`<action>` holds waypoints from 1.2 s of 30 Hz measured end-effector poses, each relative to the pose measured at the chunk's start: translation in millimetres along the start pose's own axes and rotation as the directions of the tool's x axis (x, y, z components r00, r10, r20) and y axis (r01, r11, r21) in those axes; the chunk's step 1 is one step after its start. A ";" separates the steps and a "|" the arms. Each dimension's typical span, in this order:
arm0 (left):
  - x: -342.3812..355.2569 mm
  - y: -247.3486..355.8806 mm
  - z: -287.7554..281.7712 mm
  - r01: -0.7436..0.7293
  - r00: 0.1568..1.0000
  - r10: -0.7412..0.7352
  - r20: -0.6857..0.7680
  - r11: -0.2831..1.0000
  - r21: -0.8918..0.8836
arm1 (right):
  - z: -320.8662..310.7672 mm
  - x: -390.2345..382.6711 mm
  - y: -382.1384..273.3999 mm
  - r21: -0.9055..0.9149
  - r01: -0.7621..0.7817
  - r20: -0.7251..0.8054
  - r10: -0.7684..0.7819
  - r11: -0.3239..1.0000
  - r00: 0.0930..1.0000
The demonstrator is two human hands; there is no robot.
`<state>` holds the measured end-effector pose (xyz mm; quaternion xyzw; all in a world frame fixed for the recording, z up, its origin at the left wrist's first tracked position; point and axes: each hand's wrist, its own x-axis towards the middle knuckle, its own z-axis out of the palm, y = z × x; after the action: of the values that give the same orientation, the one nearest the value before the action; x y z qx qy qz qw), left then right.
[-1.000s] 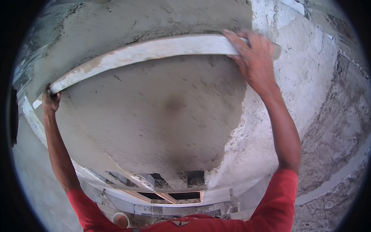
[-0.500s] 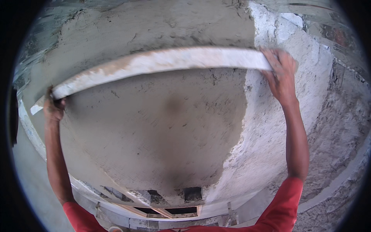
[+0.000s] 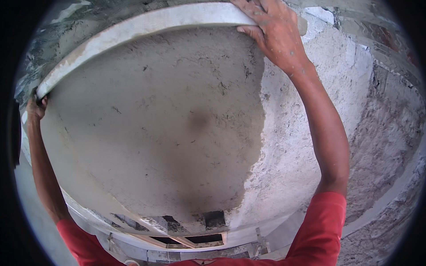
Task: The person applies and smooths plaster on a ceiling using a straightedge and a trowel, then uses a float for a final finish.
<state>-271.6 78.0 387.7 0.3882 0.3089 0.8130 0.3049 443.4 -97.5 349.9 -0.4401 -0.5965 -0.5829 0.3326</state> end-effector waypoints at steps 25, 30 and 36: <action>-75.6 -15.2 56.6 -0.053 0.991 0.062 0.119 0.996 -0.076 | -2.0 -17.0 56.4 0.094 -0.019 -0.155 0.034 0.995 0.987; -33.7 4.6 30.6 -0.014 0.999 0.017 0.051 0.999 -0.050 | 6.7 5.3 29.2 0.010 0.023 -0.223 -0.020 1.000 0.975; 7.2 7.8 5.7 0.004 1.000 -0.003 0.018 0.999 -0.038 | 9.9 23.8 3.8 -0.073 0.058 -0.274 -0.076 0.996 0.959</action>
<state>-272.6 80.0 399.5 0.3889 0.2915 0.8146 0.3164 438.8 -84.7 372.1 -0.3443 -0.5396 -0.6686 0.3784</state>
